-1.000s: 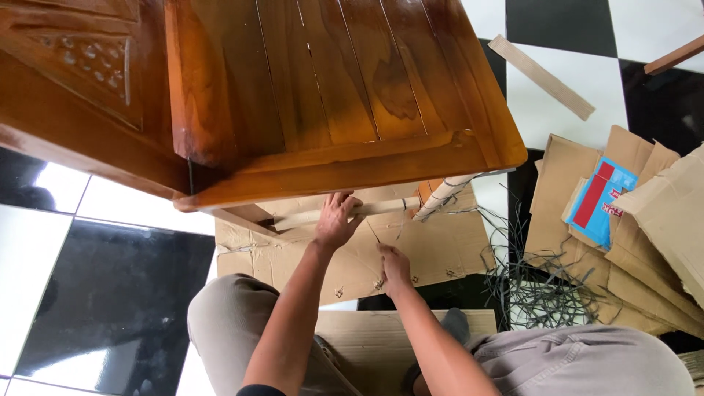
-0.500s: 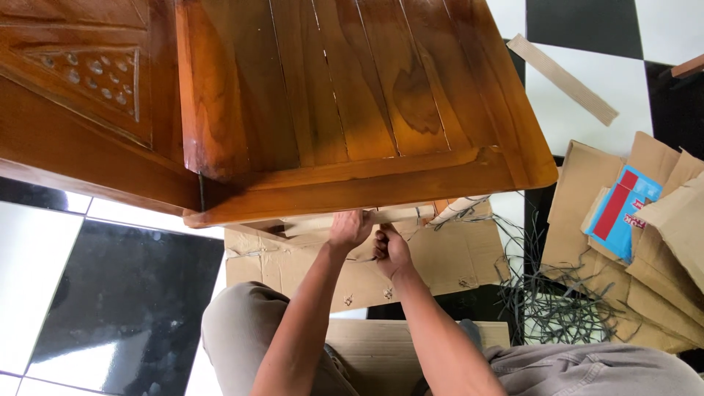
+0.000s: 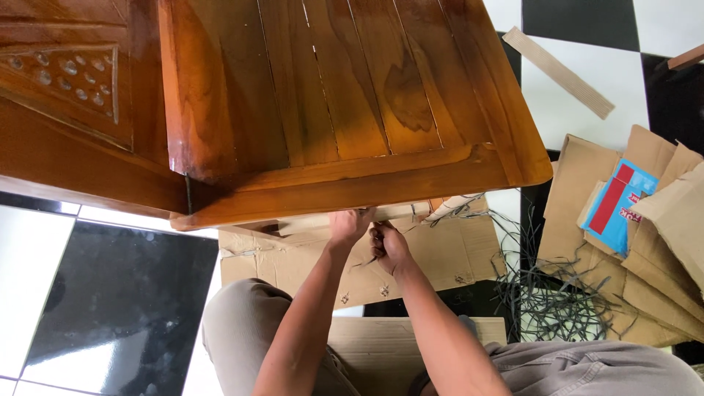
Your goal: The person wraps a wooden chair leg with cardboard and secures it with plastic ties for protection.
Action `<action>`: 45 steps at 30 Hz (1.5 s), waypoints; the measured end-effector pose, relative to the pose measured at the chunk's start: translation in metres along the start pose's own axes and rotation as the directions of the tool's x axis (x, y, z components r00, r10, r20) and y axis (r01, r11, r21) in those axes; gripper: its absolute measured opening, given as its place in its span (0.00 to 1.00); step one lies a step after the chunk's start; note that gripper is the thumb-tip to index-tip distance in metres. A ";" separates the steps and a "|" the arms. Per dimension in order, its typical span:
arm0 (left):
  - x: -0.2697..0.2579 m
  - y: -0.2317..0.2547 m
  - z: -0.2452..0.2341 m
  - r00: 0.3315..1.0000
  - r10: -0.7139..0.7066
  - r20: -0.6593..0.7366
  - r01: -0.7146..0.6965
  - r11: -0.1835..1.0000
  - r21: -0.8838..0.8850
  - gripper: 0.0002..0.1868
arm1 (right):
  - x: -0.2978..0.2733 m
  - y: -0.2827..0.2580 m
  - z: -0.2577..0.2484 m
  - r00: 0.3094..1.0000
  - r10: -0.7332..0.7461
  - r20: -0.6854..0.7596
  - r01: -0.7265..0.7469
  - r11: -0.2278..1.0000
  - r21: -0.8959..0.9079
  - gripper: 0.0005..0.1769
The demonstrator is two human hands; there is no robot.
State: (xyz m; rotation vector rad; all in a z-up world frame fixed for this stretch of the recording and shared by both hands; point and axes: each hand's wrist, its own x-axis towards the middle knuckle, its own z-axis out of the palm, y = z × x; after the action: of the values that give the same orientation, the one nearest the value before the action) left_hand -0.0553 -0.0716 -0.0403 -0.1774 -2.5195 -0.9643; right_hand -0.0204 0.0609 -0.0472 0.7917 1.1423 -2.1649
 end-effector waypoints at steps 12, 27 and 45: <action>0.000 0.008 -0.019 0.944 -0.305 0.127 0.329 0.906 -0.266 0.06 | -0.051 0.031 0.010 0.923 -0.374 -0.090 0.186 0.639 -0.747 0.15; 0.015 0.023 -0.060 0.981 -0.100 0.166 0.146 0.944 -0.294 0.11 | 0.021 -0.052 0.011 0.846 -0.532 0.040 0.237 0.308 -0.921 0.19; 0.016 0.032 -0.064 0.962 -0.090 0.259 0.144 0.970 -0.195 0.10 | 0.012 -0.071 0.020 0.966 -0.257 0.005 0.207 0.764 -0.611 0.32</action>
State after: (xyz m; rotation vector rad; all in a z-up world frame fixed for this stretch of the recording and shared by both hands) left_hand -0.0387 -0.0910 0.0286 -0.2275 -2.6726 -1.3359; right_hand -0.0833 0.0755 -0.0097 0.4552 1.9319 -1.7620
